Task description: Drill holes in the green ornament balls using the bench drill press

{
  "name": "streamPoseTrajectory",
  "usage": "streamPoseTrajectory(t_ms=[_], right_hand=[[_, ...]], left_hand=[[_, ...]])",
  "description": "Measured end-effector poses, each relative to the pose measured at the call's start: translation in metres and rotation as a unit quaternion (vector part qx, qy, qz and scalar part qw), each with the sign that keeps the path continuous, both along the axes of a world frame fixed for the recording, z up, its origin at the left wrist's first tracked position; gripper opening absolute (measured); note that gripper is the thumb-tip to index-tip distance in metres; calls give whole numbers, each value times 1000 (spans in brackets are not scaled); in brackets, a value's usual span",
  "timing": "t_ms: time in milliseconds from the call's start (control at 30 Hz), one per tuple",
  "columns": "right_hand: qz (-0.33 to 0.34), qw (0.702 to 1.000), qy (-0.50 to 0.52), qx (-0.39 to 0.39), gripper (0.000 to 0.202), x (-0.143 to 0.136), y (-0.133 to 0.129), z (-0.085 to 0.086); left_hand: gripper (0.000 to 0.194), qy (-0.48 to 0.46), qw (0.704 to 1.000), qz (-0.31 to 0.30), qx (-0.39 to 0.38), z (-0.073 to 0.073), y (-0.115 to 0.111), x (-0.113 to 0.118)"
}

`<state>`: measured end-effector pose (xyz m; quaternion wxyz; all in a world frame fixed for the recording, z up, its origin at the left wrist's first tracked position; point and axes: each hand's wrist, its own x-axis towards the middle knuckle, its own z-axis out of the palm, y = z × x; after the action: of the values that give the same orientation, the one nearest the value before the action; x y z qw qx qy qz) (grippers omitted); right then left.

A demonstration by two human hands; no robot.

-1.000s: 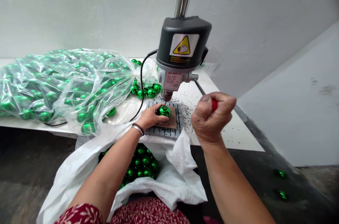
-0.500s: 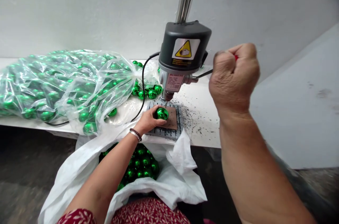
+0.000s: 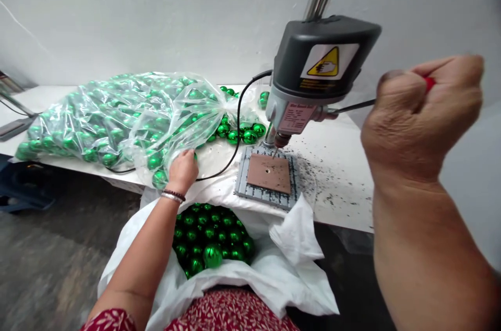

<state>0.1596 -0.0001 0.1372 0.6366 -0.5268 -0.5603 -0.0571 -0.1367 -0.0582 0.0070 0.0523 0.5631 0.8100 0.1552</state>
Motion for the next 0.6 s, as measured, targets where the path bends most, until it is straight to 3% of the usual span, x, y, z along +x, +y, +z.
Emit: streamPoseTrajectory(t_ms=[67, 200, 300, 400, 467, 533, 600], right_hand=[[4, 1000, -5, 9, 11, 1, 0, -3], [5, 1000, -4, 21, 9, 3, -2, -7], [15, 999, -4, 33, 10, 3, -3, -8], [24, 998, -13, 49, 12, 2, -3, -9], [26, 998, -22, 60, 13, 3, -3, -10], [26, 997, -31, 72, 15, 3, -2, -11], [28, 995, -40, 83, 16, 4, -1, -14]], left_hand=[[48, 54, 997, 26, -55, -3, 10, -7], [57, 59, 991, 31, -113, -11, 24, -17], [58, 5, 997, -29, -66, -14, 26, -17], [56, -178, 979, -89, 39, -12, 20, -7], [55, -378, 917, -103, 71, -7, 16, 4], [56, -574, 810, -106, 62, -3, 13, 16], [55, -703, 702, -105, 42, -1, 12, 26]])
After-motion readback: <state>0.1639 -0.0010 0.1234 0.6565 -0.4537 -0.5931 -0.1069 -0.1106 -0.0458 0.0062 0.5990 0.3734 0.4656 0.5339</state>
